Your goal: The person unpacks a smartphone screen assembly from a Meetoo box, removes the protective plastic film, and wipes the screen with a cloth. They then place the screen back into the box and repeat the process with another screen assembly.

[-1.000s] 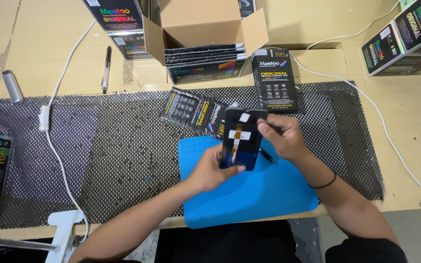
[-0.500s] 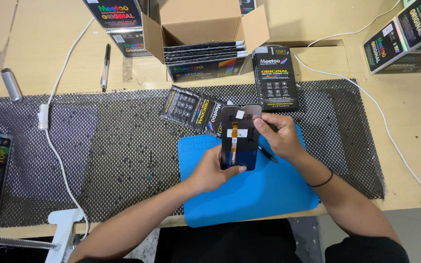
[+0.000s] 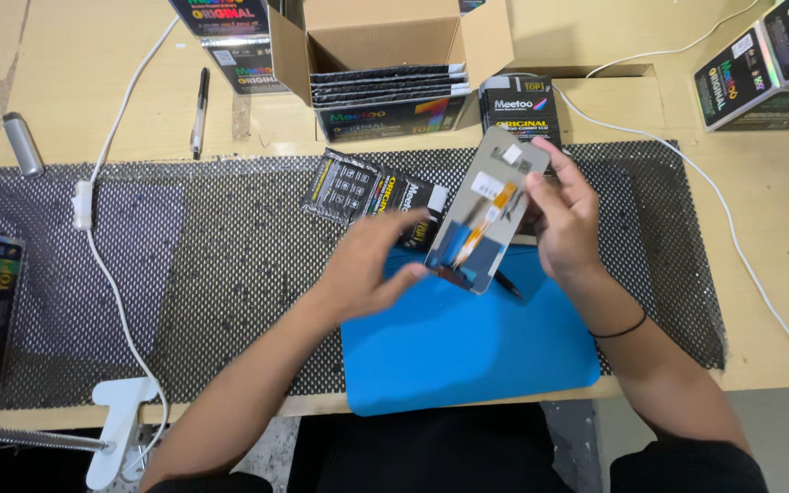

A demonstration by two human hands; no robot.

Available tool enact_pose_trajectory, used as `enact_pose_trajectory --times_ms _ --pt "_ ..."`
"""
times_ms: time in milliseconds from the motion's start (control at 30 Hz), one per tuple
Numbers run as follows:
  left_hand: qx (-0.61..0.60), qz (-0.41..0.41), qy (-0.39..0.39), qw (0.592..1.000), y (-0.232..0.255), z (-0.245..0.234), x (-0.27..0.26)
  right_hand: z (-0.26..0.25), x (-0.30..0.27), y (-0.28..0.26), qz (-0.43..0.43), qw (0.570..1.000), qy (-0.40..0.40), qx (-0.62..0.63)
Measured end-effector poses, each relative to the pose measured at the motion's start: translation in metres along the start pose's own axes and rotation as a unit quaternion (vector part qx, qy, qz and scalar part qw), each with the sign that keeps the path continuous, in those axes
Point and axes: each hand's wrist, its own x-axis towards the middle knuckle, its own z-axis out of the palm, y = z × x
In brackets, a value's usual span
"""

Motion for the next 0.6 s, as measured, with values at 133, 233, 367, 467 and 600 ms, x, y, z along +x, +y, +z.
enact_pose_trajectory --times_ms 133,233,367,467,600 --pt "0.116 -0.038 -0.026 0.992 0.003 -0.038 0.014 0.016 -0.003 -0.022 0.039 0.999 0.021 0.026" --pt "0.253 -0.093 -0.089 0.959 -0.01 -0.045 0.012 0.019 -0.003 -0.024 0.073 0.996 0.035 0.026" --pt "0.295 -0.134 -0.12 0.938 -0.031 -0.049 0.008 0.009 0.003 -0.003 0.071 0.997 0.029 0.033" --pt "0.363 -0.109 -0.106 0.919 -0.035 -0.048 0.008 0.009 0.002 0.002 0.053 0.998 0.019 0.033" --pt "0.398 -0.103 -0.099 0.906 -0.032 -0.046 0.007 0.016 -0.001 -0.006 0.048 0.998 0.019 0.032"
